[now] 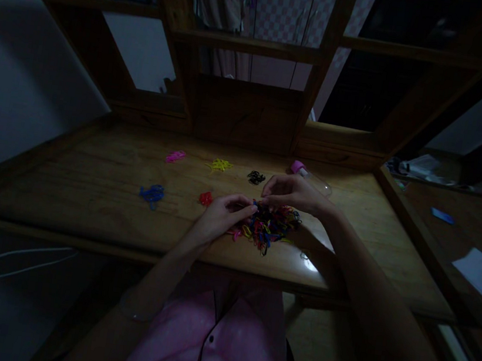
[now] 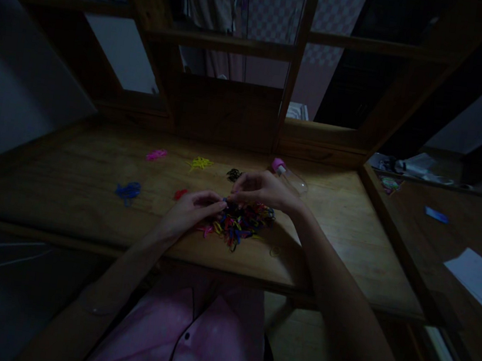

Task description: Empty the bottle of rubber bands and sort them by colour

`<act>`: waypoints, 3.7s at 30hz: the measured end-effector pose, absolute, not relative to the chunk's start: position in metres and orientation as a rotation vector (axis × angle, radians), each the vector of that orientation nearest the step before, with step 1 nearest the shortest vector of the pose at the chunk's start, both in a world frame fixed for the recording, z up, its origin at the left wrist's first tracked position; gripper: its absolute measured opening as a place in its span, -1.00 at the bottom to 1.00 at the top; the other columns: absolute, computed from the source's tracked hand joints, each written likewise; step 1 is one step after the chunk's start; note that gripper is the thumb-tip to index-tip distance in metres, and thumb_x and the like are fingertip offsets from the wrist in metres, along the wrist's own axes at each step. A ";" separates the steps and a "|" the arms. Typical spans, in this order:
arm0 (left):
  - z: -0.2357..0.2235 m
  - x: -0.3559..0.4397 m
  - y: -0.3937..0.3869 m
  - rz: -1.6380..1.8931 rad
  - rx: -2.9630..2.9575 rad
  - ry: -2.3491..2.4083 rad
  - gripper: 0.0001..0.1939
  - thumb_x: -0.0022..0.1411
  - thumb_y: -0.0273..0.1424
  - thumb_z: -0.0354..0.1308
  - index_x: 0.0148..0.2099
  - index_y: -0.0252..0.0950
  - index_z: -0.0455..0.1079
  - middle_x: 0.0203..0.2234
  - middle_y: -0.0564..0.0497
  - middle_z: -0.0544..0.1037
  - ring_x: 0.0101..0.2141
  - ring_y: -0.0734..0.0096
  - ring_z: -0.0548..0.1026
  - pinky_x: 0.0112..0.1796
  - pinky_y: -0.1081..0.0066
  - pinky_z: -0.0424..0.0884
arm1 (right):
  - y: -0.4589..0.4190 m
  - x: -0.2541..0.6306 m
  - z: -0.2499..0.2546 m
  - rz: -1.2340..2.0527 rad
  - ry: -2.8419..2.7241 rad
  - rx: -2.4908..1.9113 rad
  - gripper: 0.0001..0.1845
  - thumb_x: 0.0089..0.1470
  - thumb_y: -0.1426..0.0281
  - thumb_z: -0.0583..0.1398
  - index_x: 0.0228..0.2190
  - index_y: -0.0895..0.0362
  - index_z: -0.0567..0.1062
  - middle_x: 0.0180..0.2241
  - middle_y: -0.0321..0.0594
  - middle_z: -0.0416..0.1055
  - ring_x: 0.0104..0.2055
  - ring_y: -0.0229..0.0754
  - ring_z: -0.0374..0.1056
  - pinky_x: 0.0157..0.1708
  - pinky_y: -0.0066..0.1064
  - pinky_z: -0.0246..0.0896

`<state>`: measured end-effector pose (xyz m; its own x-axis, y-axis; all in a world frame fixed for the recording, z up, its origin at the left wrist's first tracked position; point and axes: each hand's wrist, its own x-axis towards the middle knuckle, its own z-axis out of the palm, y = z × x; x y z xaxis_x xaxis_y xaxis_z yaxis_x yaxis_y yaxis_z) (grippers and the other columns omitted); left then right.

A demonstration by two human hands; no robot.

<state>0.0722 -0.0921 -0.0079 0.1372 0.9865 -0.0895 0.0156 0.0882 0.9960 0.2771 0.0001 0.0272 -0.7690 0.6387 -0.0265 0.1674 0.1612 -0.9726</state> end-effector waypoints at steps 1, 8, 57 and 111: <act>-0.007 0.073 -0.092 1.038 1.211 1.159 -0.64 0.06 -0.14 0.30 -0.21 -0.31 0.46 -0.35 -0.01 0.56 -0.36 0.39 0.53 -0.41 0.51 0.43 | 0.000 0.276 0.027 1.652 -2.051 -0.753 -0.66 -0.07 0.26 0.37 -0.29 0.19 0.48 -0.38 -0.22 0.51 -0.42 -0.30 0.42 -0.38 -0.45 0.34; -0.003 0.074 -0.093 1.029 1.182 1.133 -0.70 0.09 -0.18 0.30 -0.21 -0.29 0.48 -0.28 -0.03 0.59 -0.27 0.33 0.56 -0.35 0.49 0.47 | -0.005 0.273 0.029 1.598 -2.160 -0.698 -0.56 0.00 0.24 0.33 -0.10 0.17 0.51 -0.38 -0.23 0.52 -0.41 -0.28 0.42 -0.37 -0.44 0.34; -0.006 0.076 -0.095 1.062 1.344 1.181 -0.71 0.06 -0.21 0.31 -0.26 -0.33 0.49 -0.34 -0.03 0.58 -0.35 0.41 0.51 -0.43 0.52 0.42 | -0.031 0.290 0.054 1.299 -2.660 -1.144 -0.84 -0.01 0.36 0.25 -0.32 0.14 0.51 -0.50 -0.29 0.52 -0.55 -0.28 0.41 -0.59 -0.53 0.24; 0.016 0.051 -0.122 1.118 2.351 1.427 -0.90 0.25 -0.35 0.15 -0.24 -0.19 0.49 -0.21 0.00 0.51 -0.11 0.29 0.43 -0.02 0.25 0.27 | 0.001 0.306 0.049 1.485 -2.046 -0.896 -0.72 -0.12 0.29 0.37 -0.38 0.22 0.51 -0.44 -0.26 0.50 -0.39 -0.25 0.47 -0.27 -0.37 0.42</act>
